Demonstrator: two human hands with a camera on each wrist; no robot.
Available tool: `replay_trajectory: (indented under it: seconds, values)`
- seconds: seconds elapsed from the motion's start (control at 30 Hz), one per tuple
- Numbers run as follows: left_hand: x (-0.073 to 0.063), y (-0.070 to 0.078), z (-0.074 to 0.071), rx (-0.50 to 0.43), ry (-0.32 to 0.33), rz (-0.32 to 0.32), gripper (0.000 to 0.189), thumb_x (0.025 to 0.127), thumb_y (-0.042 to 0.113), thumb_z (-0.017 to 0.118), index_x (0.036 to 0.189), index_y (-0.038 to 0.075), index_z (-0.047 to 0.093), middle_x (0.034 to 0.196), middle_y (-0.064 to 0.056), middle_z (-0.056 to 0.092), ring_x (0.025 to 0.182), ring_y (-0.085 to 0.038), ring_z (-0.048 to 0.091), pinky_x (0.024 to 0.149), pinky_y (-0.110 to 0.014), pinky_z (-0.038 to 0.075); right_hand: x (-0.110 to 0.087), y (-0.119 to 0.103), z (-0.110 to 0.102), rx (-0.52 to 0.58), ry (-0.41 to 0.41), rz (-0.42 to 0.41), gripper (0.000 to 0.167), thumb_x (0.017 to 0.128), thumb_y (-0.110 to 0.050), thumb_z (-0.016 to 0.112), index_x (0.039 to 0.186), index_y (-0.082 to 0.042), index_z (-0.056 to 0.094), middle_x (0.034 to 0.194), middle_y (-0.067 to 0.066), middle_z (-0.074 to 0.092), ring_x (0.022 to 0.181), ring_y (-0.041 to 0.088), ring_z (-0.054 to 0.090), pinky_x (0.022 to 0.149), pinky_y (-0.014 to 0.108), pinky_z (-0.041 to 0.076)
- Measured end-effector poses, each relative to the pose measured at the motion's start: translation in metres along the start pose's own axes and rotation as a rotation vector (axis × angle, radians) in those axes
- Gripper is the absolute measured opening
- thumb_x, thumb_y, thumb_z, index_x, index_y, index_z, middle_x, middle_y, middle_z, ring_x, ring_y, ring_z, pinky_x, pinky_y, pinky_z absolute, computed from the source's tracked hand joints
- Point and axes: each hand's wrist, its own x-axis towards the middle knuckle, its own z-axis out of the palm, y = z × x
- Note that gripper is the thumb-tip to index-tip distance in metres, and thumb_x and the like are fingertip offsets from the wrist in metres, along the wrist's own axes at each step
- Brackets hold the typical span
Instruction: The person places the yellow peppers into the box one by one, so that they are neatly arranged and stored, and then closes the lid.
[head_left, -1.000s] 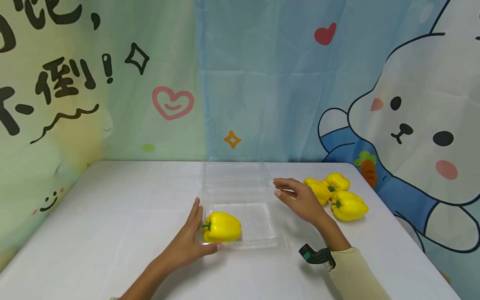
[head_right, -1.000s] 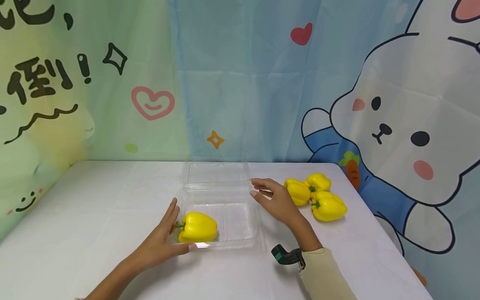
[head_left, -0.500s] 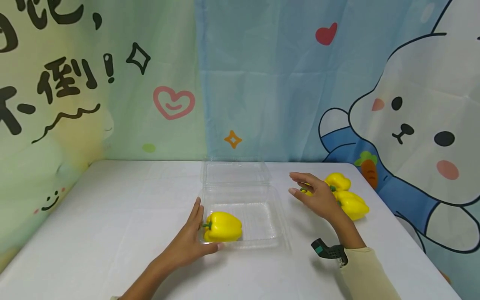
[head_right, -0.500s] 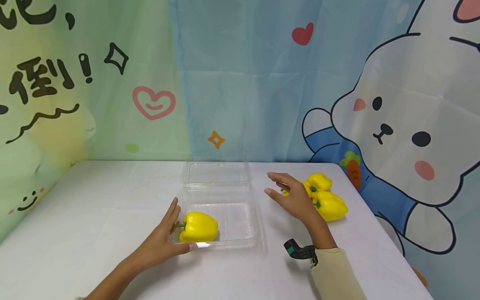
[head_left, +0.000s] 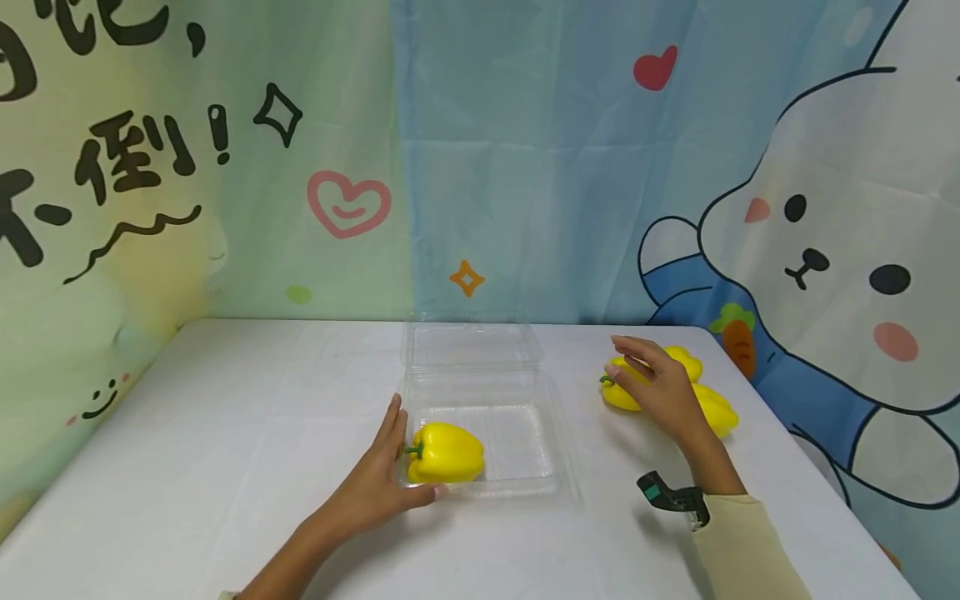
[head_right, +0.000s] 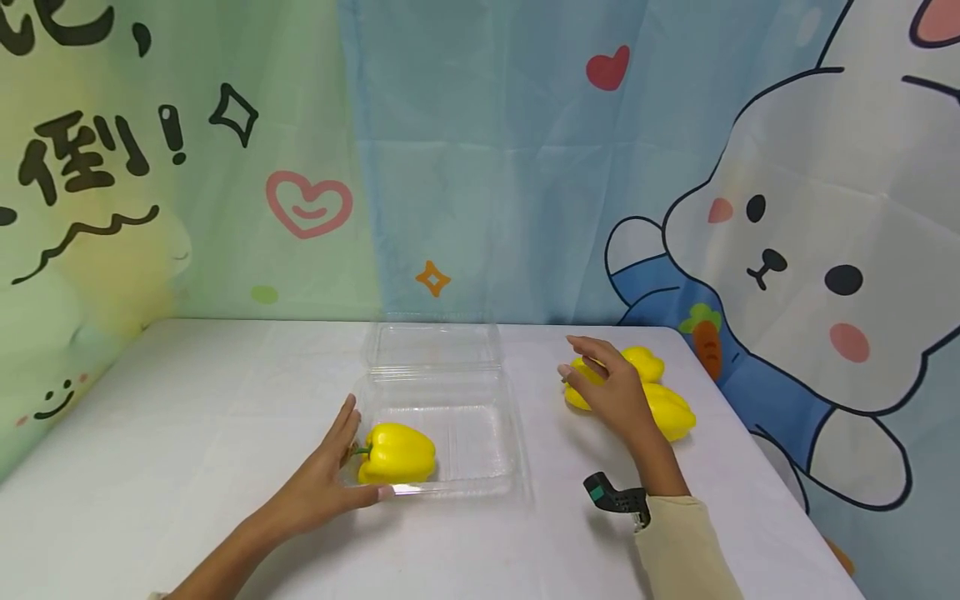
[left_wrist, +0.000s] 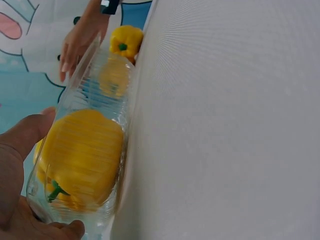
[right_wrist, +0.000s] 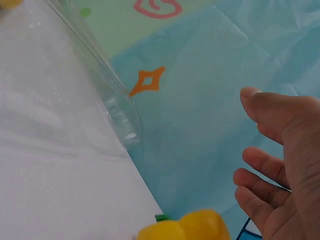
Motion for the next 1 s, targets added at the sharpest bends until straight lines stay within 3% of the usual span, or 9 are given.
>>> replay_trajectory:
  seconds: [0.17, 0.33, 0.6, 0.8, 1.0]
  values:
    - [0.000, 0.000, 0.002, 0.004, -0.006, -0.001, 0.118, 0.073, 0.041, 0.084, 0.153, -0.003, 0.010, 0.162, -0.005, -0.009, 0.133, -0.033, 0.042, 0.110, -0.050, 0.029, -0.003, 0.018, -0.003, -0.043, 0.021, 0.047, 0.054, 0.096, -0.034, 0.063, 0.140, -0.005, 0.051, 0.141, 0.011, 0.048, 0.131, 0.030, 0.044, 0.102, 0.028, 0.038]
    - [0.001, -0.001, 0.002, 0.014, -0.002, 0.000, 0.118, 0.072, 0.042, 0.084, 0.153, -0.003, 0.010, 0.162, -0.005, -0.008, 0.134, -0.033, 0.040, 0.111, -0.049, 0.028, -0.004, 0.031, -0.002, -0.020, 0.034, 0.082, 0.056, 0.096, -0.037, 0.062, 0.144, -0.010, 0.048, 0.146, 0.011, 0.044, 0.135, 0.032, 0.038, 0.107, 0.029, 0.033]
    - [0.001, -0.001, 0.000, 0.016, 0.002, 0.000, 0.119, 0.073, 0.042, 0.084, 0.154, -0.002, 0.009, 0.162, -0.005, -0.008, 0.136, -0.033, 0.037, 0.111, -0.049, 0.026, -0.003, 0.043, 0.001, -0.010, 0.037, 0.103, 0.061, 0.095, -0.037, 0.063, 0.148, -0.014, 0.043, 0.152, 0.017, 0.033, 0.138, 0.041, 0.027, 0.109, 0.061, 0.025]
    - [0.001, -0.001, -0.001, 0.015, -0.006, -0.003, 0.120, 0.072, 0.044, 0.084, 0.154, 0.001, 0.007, 0.162, -0.002, -0.010, 0.140, -0.032, 0.030, 0.113, -0.048, 0.023, -0.003, 0.044, 0.001, -0.009, 0.020, 0.150, 0.063, 0.096, -0.034, 0.063, 0.150, -0.012, 0.038, 0.155, 0.019, 0.027, 0.139, 0.043, 0.023, 0.109, 0.062, 0.023]
    - [0.001, -0.001, -0.002, 0.010, -0.008, -0.003, 0.120, 0.072, 0.044, 0.084, 0.155, 0.003, 0.007, 0.162, -0.004, -0.010, 0.140, -0.032, 0.031, 0.113, -0.048, 0.023, -0.003, 0.038, 0.001, -0.036, -0.028, 0.201, 0.066, 0.096, -0.027, 0.063, 0.152, -0.009, 0.033, 0.154, 0.024, 0.027, 0.137, 0.045, 0.026, 0.109, 0.062, 0.024]
